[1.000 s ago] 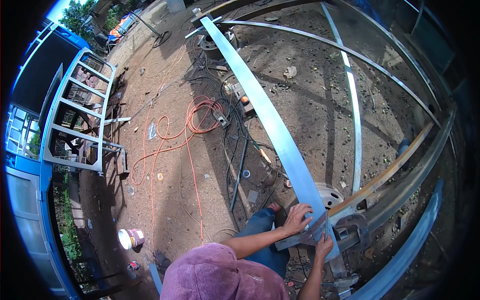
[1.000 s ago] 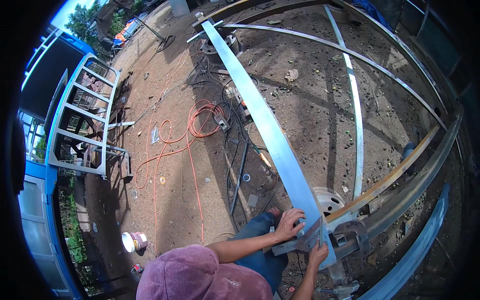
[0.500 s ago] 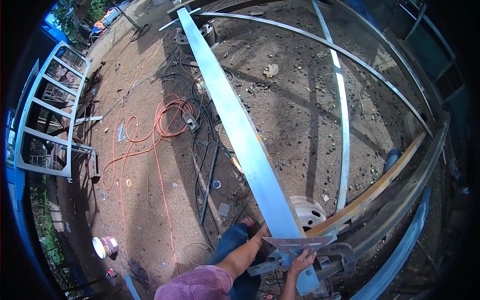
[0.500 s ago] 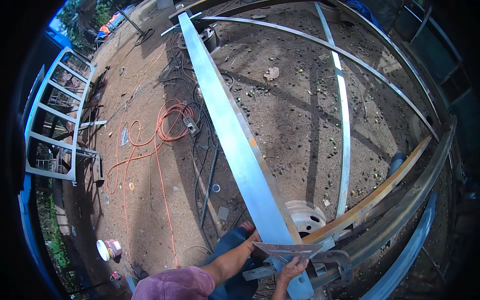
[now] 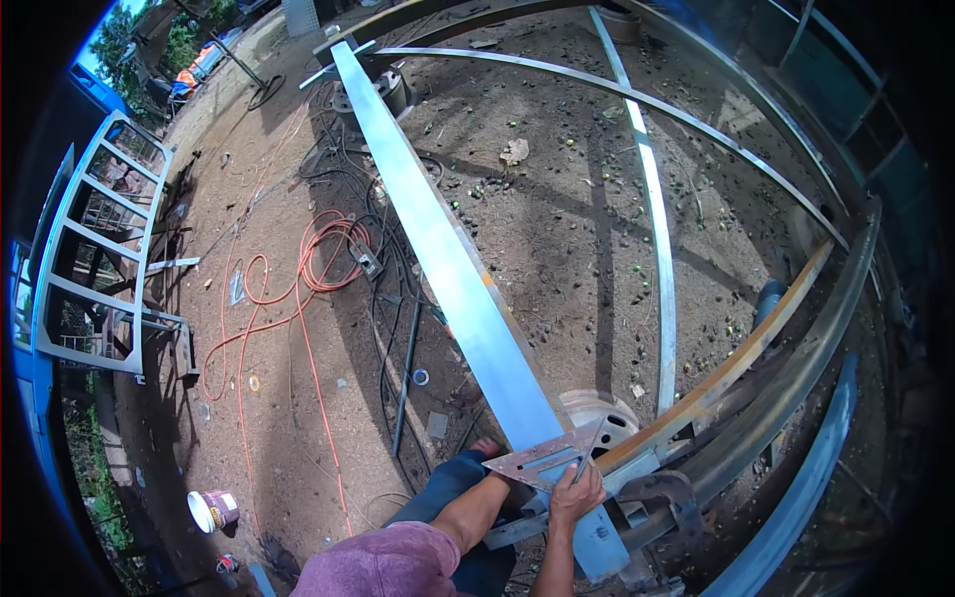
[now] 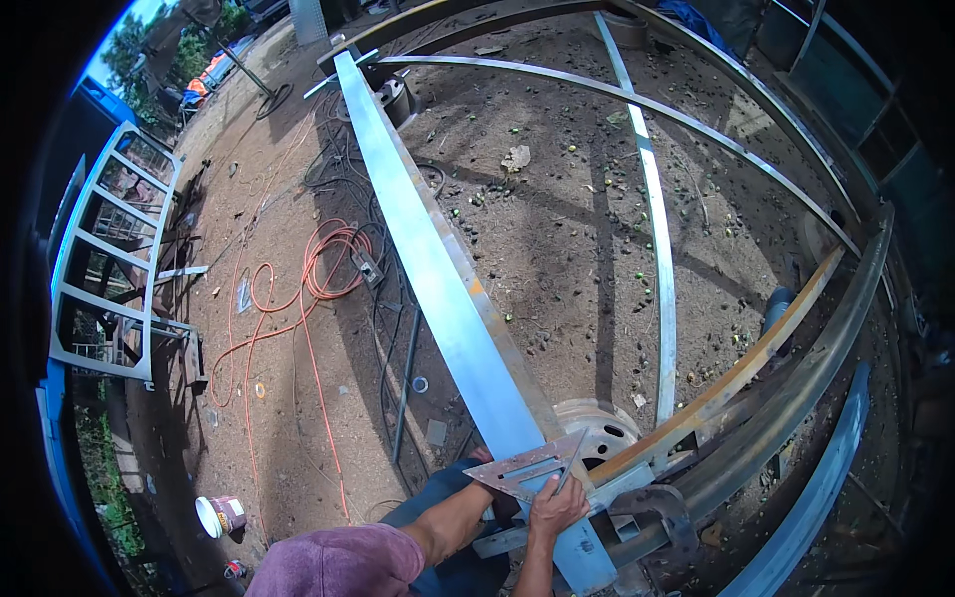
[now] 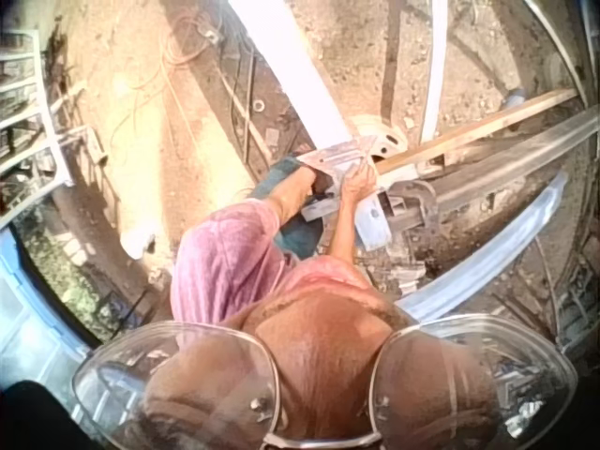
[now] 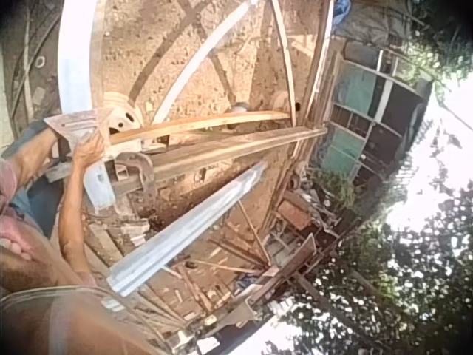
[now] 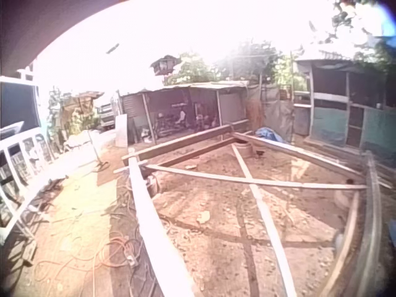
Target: Marking metal beams and cutting them with an angle grinder while secured by a clamp.
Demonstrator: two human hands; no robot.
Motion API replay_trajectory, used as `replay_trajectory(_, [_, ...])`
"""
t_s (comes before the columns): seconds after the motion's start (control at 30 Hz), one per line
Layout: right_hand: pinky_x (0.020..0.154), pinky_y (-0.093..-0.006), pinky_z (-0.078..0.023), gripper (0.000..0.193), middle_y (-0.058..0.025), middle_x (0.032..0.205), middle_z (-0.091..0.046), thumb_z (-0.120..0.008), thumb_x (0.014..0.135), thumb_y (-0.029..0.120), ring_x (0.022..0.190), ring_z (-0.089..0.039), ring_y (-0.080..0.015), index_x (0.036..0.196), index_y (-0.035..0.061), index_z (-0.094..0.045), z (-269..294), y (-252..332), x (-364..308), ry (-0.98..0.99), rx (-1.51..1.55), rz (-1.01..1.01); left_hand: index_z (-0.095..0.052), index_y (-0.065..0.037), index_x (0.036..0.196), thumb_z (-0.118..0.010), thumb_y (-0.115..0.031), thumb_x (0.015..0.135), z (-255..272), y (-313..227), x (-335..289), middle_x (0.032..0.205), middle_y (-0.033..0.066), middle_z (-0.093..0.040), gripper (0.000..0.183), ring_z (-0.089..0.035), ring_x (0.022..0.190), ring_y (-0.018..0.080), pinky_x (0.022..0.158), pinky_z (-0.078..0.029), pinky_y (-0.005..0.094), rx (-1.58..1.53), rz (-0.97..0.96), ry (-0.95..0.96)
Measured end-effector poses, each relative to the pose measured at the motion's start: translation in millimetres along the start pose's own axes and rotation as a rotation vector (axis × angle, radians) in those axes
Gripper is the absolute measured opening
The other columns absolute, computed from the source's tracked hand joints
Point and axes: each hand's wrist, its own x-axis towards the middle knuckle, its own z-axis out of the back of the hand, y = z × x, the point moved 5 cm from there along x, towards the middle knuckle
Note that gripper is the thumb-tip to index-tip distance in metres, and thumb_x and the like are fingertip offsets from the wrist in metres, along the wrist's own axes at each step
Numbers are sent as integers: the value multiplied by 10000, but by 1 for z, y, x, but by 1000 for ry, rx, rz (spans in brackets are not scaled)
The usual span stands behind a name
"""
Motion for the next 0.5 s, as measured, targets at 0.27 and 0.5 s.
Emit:
replay_trajectory(0.27, [933, -516, -394, 401, -230, 1077, -674, -547, 935, 324, 1040, -596, -423, 1093, -26, -663, 12, -18, 32, 195, 50, -103, -510, -16, 1389, -382, -389, 1028, 2, 15, -50, 1338, 177, -608, 534, -607, 1168, 376, 969, -498, 563, 27, -46, -18])
replay_trajectory(0.5, [876, -542, -459, 396, -318, 975, -663, -576, 931, 290, 976, -614, -504, 1028, -80, -678, 12, -22, 44, 312, 70, -206, -496, -10, 1406, -372, -394, 1027, -18, -1, -72, 1355, 190, -596, 554, -598, 1179, 392, 977, -492, 578, 14, -114, 19])
